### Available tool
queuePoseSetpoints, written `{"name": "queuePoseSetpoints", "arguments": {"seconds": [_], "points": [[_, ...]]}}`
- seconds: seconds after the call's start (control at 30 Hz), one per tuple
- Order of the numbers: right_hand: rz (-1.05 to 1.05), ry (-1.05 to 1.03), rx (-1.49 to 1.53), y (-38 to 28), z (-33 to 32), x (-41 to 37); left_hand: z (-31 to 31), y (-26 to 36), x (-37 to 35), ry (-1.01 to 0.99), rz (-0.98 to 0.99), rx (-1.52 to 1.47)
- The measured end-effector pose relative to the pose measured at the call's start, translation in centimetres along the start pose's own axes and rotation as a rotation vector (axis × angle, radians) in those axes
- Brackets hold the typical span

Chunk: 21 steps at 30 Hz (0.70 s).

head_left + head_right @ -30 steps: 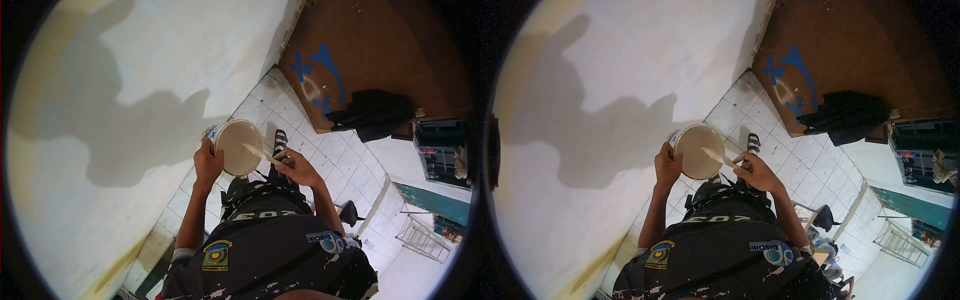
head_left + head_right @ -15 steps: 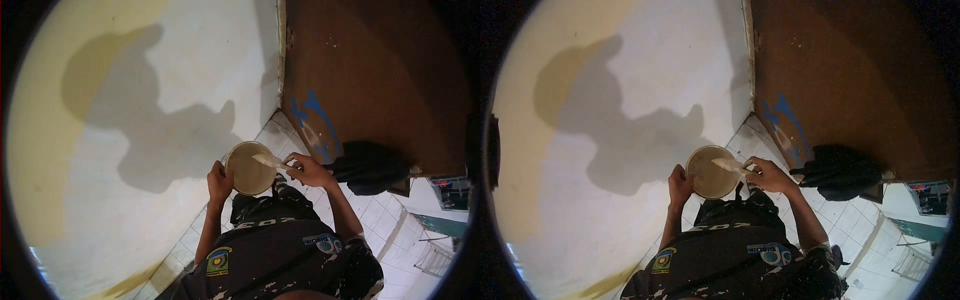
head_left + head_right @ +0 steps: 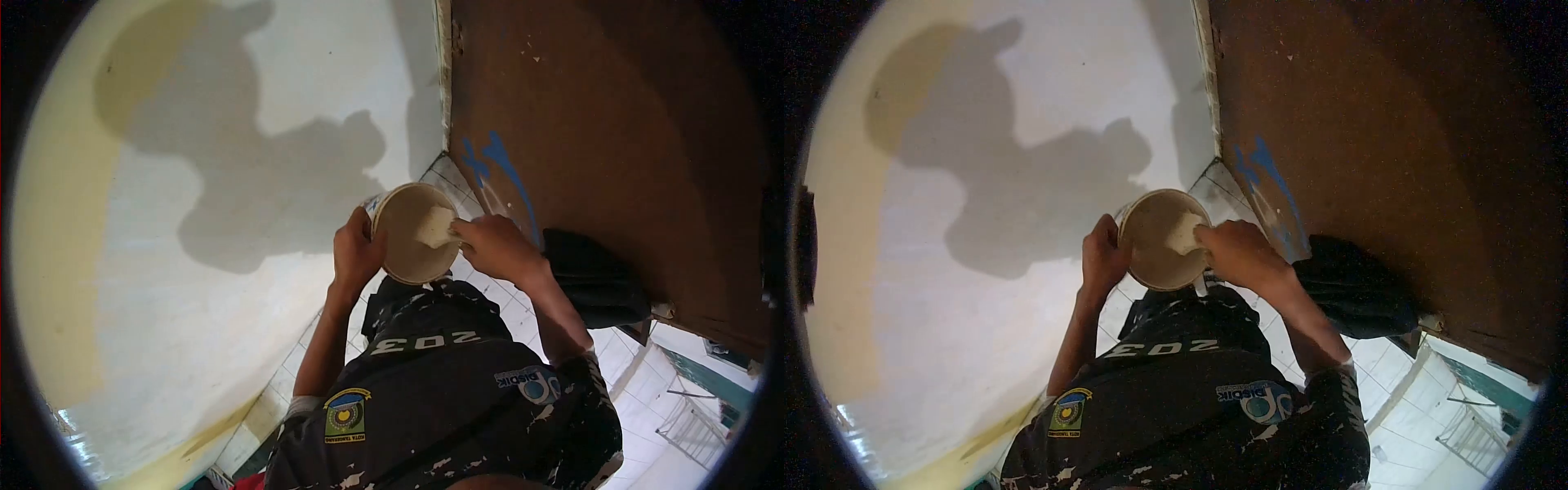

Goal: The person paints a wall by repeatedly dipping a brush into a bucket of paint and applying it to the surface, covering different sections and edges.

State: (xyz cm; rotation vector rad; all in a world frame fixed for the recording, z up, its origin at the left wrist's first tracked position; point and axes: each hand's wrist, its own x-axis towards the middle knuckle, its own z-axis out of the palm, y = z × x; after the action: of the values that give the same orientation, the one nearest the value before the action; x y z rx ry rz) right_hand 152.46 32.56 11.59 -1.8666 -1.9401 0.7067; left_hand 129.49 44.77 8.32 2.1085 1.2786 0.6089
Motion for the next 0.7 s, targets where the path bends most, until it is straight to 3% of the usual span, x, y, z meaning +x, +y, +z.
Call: {"name": "queuePoseSetpoints", "arguments": {"seconds": [0.07,0.4,0.7], "points": [[-0.02,-0.102,-0.154,0.3,0.6,1.1,0.7,0.7,0.6,-0.027,-0.012,0.006],[-0.166,-0.15,-0.304,4.2,5.5,4.5,3.2,2.3,2.4,-0.137,-0.04,-0.008],[-0.098,-0.301,-0.315,4.4,5.1,6.1,3.6,2.9,3.0,-0.137,-0.018,-0.035]]}}
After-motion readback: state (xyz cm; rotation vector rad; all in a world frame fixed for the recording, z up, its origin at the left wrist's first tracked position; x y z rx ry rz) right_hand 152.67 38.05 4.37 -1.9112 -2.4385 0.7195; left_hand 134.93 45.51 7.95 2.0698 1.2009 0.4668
